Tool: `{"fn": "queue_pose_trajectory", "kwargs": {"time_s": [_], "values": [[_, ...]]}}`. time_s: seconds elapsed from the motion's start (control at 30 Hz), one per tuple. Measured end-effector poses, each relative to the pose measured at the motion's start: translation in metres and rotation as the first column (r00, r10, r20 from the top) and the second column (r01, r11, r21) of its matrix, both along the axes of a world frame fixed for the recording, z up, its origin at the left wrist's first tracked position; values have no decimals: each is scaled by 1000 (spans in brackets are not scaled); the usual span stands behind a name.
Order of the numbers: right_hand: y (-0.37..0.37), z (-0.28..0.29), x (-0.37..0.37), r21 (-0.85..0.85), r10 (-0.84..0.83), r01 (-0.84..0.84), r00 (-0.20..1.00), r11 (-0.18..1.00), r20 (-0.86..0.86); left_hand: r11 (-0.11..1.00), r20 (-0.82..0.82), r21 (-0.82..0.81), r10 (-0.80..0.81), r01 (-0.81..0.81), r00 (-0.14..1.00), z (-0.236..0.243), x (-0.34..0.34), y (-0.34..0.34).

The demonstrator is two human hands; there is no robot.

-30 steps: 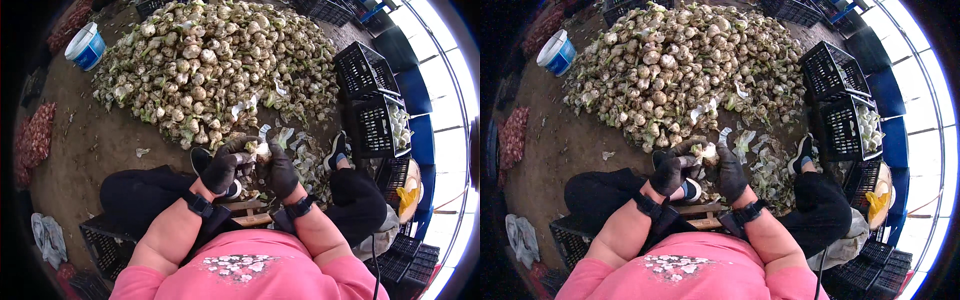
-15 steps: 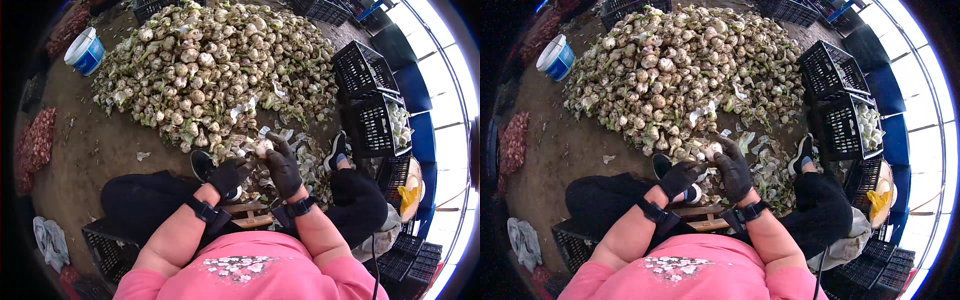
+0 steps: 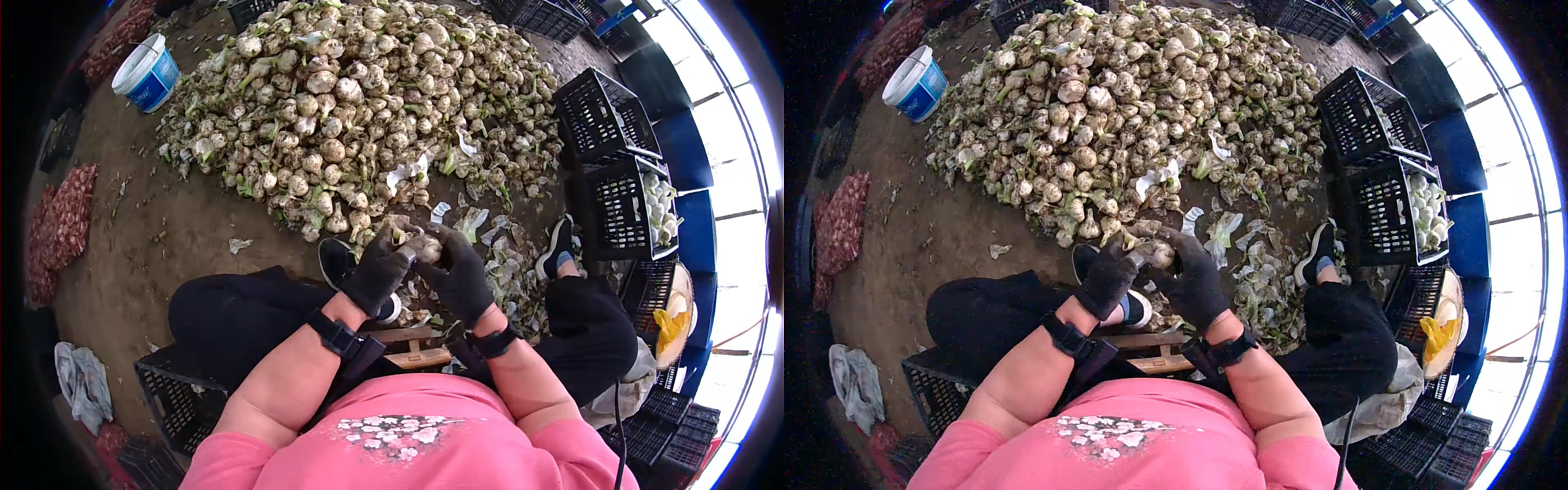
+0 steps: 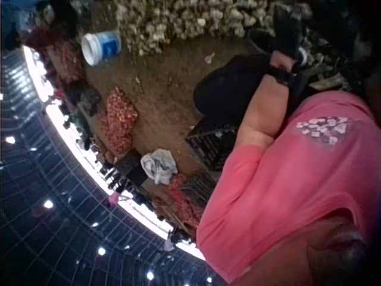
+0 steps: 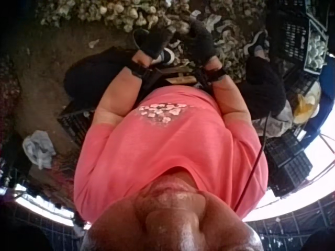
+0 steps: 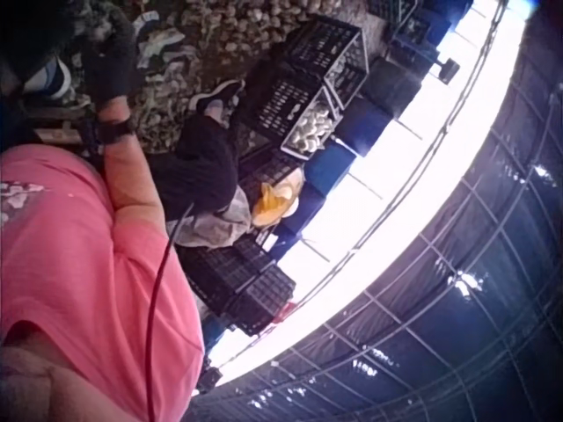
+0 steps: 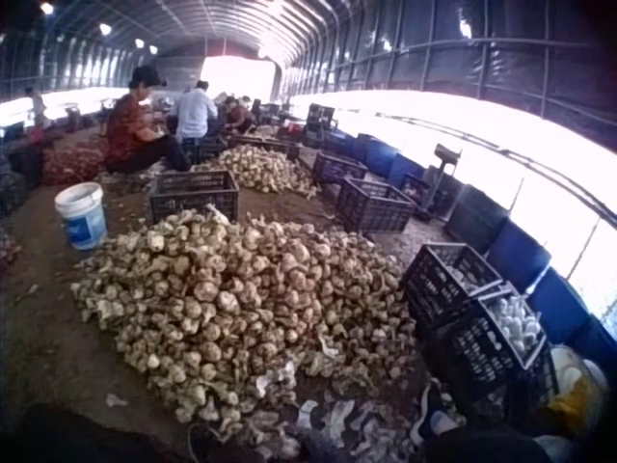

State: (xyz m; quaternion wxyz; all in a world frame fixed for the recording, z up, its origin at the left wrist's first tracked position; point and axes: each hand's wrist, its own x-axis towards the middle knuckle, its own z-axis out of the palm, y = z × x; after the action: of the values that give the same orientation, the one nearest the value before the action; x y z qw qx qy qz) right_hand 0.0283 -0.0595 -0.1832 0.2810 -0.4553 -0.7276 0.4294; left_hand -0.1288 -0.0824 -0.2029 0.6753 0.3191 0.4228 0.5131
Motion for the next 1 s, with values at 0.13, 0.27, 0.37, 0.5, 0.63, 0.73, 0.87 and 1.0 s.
{"fn": "queue_pose_trajectory", "kwargs": {"time_s": [0.13, 0.27, 0.37, 0.5, 0.63, 0.73, 0.87, 1.0], "values": [[1, 2, 6, -487, -208, 35, 929, 873, -306, 995, -143, 100, 8, 7, 990, -1, -3, 0], [2, 2, 6, -111, -61, 58, 998, 992, -29, 998, 37, -24, -50, 51, 998, 4, -2, 3], [-1, 1, 1, 247, -83, 34, 978, 968, 190, 999, -137, -49, -16, 10, 990, 5, 1, 3], [-6, 0, -4, -76, -178, 166, 962, 983, -208, 982, -258, 181, 106, -59, 960, 6, -3, 1], [-5, -7, -3, -650, -389, -1, 801, 760, -456, 993, -63, 62, -97, 101, 993, 10, -5, 1], [-2, -19, -2, -544, -345, 112, 871, 832, -350, 899, -572, 365, 12, 242, 820, 12, 3, 0], [-2, -31, 2, 308, 54, -79, 995, 948, 89, 971, -62, 5, -238, 238, 969, 5, 0, -6], [-3, -25, 5, -741, -508, -250, 592, 623, -626, 987, 276, -72, -118, 143, 954, -20, -9, -4]]}}
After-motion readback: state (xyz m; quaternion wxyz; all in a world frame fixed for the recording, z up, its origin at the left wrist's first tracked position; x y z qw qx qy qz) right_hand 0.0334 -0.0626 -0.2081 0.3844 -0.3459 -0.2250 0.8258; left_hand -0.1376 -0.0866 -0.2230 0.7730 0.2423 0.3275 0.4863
